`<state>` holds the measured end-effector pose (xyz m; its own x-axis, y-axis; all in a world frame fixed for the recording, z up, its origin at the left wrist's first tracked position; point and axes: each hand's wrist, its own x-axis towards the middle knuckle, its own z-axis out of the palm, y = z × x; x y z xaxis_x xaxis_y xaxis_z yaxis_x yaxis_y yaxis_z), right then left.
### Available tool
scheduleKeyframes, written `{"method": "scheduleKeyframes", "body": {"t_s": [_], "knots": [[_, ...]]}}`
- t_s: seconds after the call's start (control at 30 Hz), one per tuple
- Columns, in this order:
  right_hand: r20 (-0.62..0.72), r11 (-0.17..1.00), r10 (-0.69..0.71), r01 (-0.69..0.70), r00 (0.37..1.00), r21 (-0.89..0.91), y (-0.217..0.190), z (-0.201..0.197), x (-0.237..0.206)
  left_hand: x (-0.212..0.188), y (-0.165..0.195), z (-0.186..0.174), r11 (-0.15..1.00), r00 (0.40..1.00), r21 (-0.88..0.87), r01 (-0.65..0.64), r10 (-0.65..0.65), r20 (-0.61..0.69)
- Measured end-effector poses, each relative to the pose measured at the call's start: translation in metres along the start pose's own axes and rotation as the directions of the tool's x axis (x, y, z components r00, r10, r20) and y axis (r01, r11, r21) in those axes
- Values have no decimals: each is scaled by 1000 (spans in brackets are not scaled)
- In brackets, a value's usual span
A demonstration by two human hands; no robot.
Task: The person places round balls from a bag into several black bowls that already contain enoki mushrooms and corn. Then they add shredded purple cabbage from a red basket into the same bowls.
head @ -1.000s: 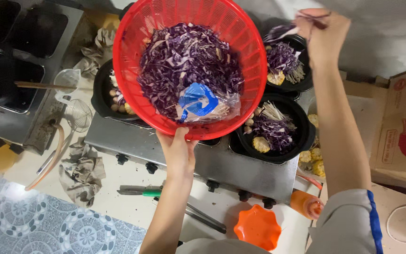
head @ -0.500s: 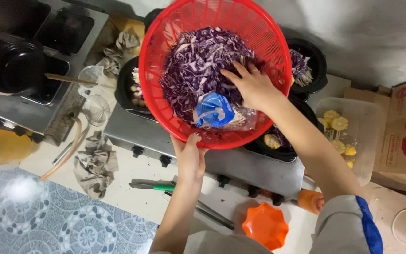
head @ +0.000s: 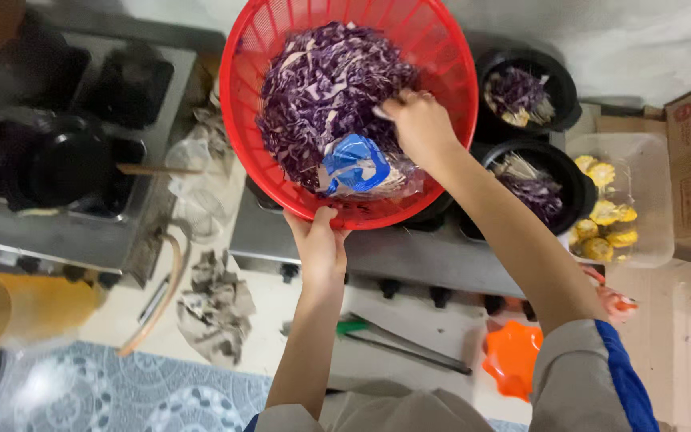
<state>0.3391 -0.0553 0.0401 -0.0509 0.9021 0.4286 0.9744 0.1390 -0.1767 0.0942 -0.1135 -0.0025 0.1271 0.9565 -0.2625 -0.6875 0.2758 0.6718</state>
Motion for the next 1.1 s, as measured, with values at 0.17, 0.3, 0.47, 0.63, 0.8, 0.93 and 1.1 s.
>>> {"method": "scheduleKeyframes", "body": {"t_s": [0.17, 0.3, 0.47, 0.63, 0.8, 0.93, 1.1], "knots": [[-132, 888, 200, -123, 971, 442, 19, -13, 57, 39, 17, -2, 1000, 998, -18, -10, 9, -56], [-144, 894, 256, -178, 956, 411, 54, -30, 83, 63, 24, -2, 1000, 998, -14, -15, 14, -67], [-19, 543, 368, -198, 930, 816, 90, -44, 97, 85, 29, 0, 1000, 991, 19, -1, 4, -137], [48, 557, 513, -375, 857, 741, 140, -37, 100, 105, 28, 2, 999, 986, -21, -49, 45, -162], [1, 838, 470, -446, 883, 314, 193, 26, 77, 113, 28, -3, 996, 980, -27, -83, 76, -185], [67, 835, 536, -541, 841, 101, 211, 85, 59, 112, 35, -9, 996, 980, -4, -90, 88, -178], [146, 830, 547, -556, 824, 29, 219, 110, 47, 106, 42, -9, 994, 984, 18, -106, 107, -145]]}}
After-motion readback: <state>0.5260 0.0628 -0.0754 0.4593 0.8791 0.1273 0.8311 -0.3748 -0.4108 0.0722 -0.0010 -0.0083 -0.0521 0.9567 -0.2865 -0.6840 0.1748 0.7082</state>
